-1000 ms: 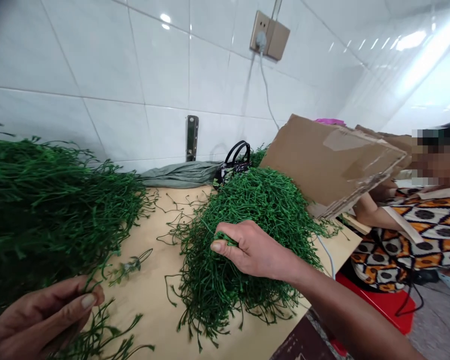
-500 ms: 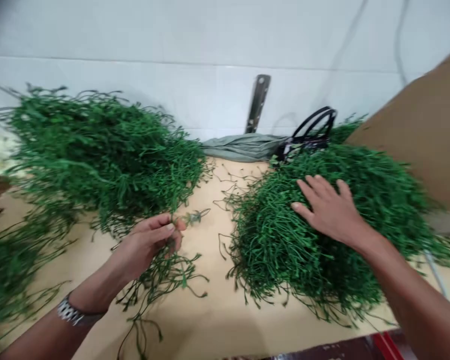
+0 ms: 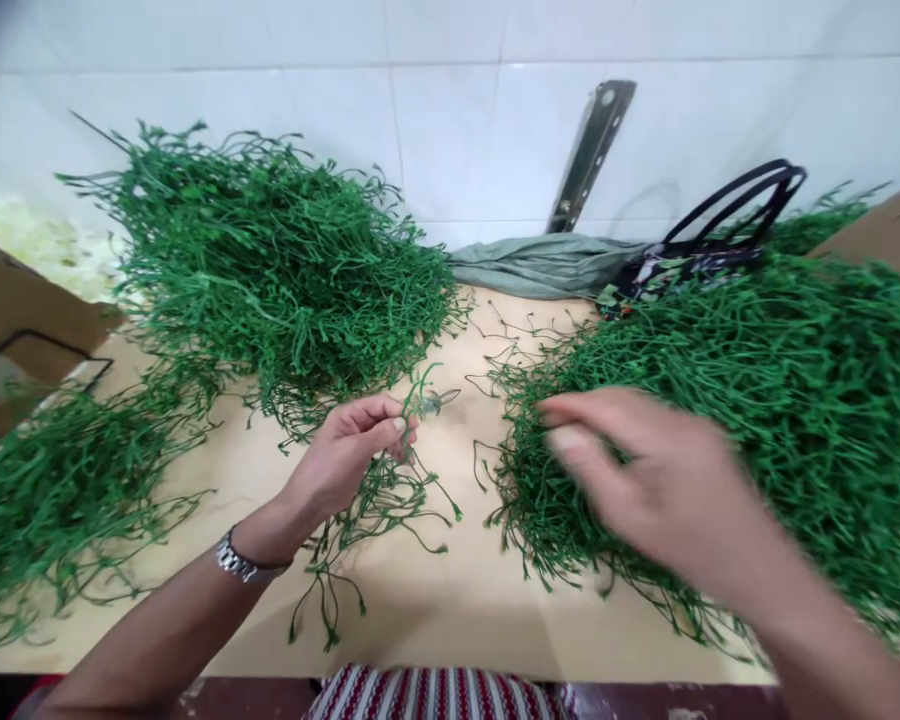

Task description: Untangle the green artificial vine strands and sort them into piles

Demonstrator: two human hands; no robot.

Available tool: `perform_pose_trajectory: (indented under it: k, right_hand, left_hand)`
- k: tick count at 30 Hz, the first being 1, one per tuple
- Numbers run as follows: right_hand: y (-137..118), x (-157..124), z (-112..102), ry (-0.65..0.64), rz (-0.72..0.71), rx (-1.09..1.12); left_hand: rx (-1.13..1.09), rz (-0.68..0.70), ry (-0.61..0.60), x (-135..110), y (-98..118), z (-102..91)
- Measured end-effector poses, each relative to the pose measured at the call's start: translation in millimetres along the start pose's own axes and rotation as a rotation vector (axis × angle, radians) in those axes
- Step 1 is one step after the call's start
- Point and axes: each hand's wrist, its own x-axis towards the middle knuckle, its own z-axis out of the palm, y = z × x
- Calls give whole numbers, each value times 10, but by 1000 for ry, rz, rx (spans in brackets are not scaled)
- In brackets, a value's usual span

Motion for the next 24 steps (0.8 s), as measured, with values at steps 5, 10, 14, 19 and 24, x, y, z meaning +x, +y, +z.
perform_pose_trajectory:
  k: [5,10,14,19,24]
  right_hand:
    - [-758,95,828,-248,57,372]
    - [-770,10,1165,-71,149,678]
    - [-785,-68,1179,-142,154,827]
    - [-813,-97,1224,-332,189,1102]
    - [-798,-72,1243,-355,18,938]
  left_hand:
    - [59,109,25,-84,-131,97]
    - [-9,148,88,-171,-219,133]
    - [-224,36,46,-196,-222,138]
    - [-506,-71,55,-221,-238,131]
    - [-560,-49,22,-271,-219,133]
